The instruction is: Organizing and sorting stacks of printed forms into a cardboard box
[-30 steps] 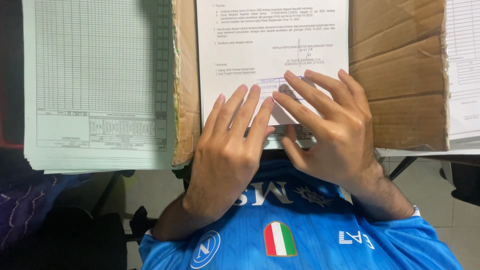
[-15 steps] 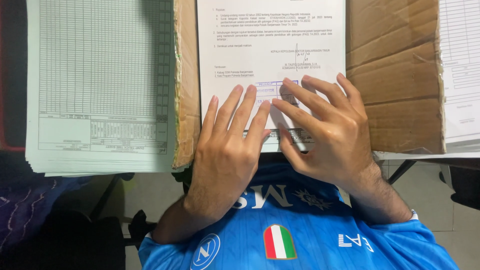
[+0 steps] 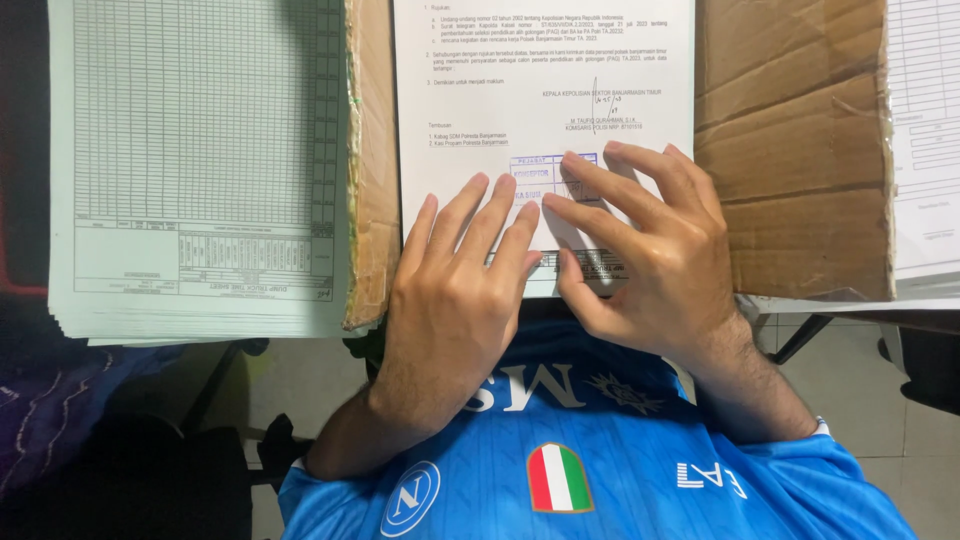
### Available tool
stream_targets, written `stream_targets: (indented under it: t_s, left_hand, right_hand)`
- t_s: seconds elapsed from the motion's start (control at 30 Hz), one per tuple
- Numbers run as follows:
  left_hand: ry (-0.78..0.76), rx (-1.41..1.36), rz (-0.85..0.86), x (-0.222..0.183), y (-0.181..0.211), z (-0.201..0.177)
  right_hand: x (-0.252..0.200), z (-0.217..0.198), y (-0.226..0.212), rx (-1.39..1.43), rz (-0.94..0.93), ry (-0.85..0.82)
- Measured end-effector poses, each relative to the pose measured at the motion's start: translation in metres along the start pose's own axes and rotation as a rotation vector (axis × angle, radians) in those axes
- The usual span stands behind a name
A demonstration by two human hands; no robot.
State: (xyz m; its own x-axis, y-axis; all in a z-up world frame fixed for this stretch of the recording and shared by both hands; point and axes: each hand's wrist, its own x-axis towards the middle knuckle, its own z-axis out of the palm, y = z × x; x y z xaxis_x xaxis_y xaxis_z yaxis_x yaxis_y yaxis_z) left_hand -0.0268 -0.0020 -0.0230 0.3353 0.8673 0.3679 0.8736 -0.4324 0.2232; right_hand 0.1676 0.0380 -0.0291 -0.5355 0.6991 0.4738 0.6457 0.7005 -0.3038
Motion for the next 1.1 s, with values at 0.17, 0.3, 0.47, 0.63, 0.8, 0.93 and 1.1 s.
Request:
stream_targets:
  t_s: [0.17, 0.3, 0.47, 0.63, 0.8, 0.93, 1.1]
  left_hand:
    - [0.001, -0.004, -0.007, 0.006, -0.001, 0.007]
    - [0.019, -0.080, -0.031, 0.023, -0.002, 0.019]
    - [-0.085, -0.101, -0.065, 0.033, -0.004, 0.031]
    - [-0.261, 0.184, -0.071, 0.037, -0.005, 0.030]
    - [-0.314, 0.165, -0.100, 0.038, -0.004, 0.032]
    - [-0.292, 0.160, -0.128, 0.038, -0.002, 0.033]
    - [-0.292, 0.212, -0.150, 0.036, -0.005, 0.034]
  right_hand:
    - [0.000, 0.004, 0.001, 0.016, 0.018, 0.022]
    - [0.003, 0.004, -0.003, 0.021, 0.032, 0.034]
    - [0.002, 0.005, -0.003, 0.005, 0.026, 0.024]
    - [0.002, -0.019, -0.008, -0.140, -0.008, -0.180]
    - [0.009, -0.052, -0.001, -0.559, -0.243, -0.640]
    - [0.019, -0.053, 0.028, -0.467, -0.266, -0.763]
    - [0.037, -0.035, 0.069, -0.440, -0.247, -0.964]
